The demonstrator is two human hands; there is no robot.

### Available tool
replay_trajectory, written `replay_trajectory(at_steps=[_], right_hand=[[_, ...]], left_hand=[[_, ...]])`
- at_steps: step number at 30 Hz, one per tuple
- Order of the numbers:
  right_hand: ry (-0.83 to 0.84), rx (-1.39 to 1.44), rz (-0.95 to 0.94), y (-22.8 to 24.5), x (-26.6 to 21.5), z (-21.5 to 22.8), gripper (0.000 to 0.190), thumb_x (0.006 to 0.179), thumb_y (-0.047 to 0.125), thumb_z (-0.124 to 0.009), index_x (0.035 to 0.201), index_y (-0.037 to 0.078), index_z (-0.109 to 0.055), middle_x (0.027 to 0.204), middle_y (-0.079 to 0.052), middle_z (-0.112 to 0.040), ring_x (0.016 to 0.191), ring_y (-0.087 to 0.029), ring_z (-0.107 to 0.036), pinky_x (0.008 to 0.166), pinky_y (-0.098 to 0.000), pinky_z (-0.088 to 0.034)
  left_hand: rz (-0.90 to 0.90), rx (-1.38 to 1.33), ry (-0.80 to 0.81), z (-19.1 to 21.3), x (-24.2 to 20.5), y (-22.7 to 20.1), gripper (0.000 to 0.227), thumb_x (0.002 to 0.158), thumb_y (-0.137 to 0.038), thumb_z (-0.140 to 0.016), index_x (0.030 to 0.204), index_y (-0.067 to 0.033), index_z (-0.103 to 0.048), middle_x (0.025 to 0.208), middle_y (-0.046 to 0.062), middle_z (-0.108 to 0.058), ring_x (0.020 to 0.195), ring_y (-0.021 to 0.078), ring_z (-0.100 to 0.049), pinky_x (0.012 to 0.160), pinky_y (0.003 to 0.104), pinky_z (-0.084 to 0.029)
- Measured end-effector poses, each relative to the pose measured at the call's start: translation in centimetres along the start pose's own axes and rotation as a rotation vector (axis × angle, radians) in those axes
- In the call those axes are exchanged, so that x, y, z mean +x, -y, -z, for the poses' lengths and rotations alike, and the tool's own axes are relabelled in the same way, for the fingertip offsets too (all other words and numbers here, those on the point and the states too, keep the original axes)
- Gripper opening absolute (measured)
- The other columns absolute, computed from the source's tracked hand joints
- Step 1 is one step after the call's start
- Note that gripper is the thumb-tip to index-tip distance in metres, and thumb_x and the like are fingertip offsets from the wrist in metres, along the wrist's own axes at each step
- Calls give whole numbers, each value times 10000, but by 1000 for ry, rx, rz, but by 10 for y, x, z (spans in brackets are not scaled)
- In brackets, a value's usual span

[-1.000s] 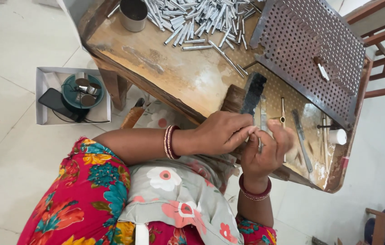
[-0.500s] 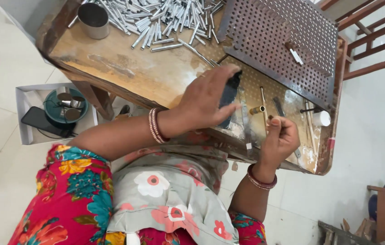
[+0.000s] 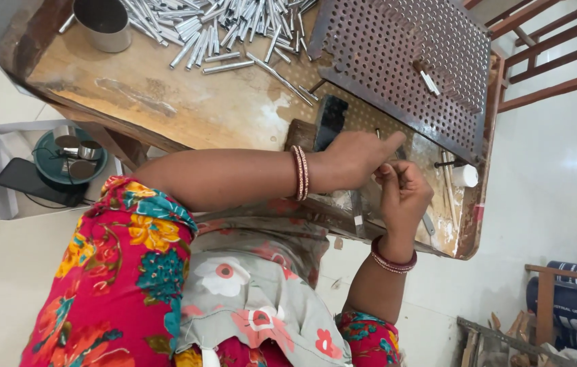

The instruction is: The person repeatedly picks up small metal pins from a pile on a wooden table, files the ends using a metal file, and places the finished pins onto a perforated metal tray. The person handles the pins one at a time, rotating them to file different sides.

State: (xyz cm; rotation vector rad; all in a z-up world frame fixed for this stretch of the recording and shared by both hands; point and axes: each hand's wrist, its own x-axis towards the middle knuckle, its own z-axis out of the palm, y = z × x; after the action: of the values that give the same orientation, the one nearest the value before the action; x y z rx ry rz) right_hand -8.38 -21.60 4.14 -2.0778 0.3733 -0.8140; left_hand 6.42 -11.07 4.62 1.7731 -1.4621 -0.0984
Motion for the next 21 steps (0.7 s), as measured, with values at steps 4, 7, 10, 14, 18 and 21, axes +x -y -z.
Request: replay_trajectory(at_steps=[4,7,10,14,18,21], right_hand=[[64,-259,4,22,9,9,84,1027,43,-698,980,-27,-704,844,-72,-734,775,-69,-681,719,-234,-551],[115,-430,-115,43,11,11,82,992,67,-731,996,-13,-751,842,-113,-774,722,-140,-680,667,-287,-516],[194,-513,242,57,2,8,366,944,252,-775,1206,7,-704,1185,-174,-738,1034,-273,-720,877,-389,-584],[137,-927,451,37,-22,5,751,948,518,-684,1482,6,-554,1502,-250,-551,1395,-441,-494,1145,-575,-400],[-83,-811,391,40,-19,-2,730,1024,469,-692,1537,-6,-485,1436,-221,-600,1296,-411,-575,1151,-541,-410],[-13,-427,146,16,1,-7,538,983,390,-721,1390,58,-606,1195,-146,-693,1020,-272,-683,956,-450,-540]], left_hand=[[-6,10,28,-3,2,2,563,787,-145,-746,1255,-74,-443,775,170,-716,788,411,-714,615,526,-533],[-9,8,37,1,1,-2,610,795,-165,-758,1304,-85,-432,794,166,-722,808,409,-715,630,525,-533],[-26,-45,6,15,-1,-6,801,725,-226,-814,1379,-67,-381,824,156,-729,805,406,-714,617,517,-536],[-60,5,-94,28,-10,-11,897,739,-156,-802,1494,-61,-327,872,141,-727,824,384,-712,658,497,-542],[-120,10,-238,58,-26,-26,865,752,-180,-803,1482,-73,-352,931,141,-713,867,370,-701,738,485,-533],[-177,-57,-370,83,-45,-33,713,840,-185,-777,1444,-73,-415,1027,148,-710,927,355,-699,801,469,-536]])
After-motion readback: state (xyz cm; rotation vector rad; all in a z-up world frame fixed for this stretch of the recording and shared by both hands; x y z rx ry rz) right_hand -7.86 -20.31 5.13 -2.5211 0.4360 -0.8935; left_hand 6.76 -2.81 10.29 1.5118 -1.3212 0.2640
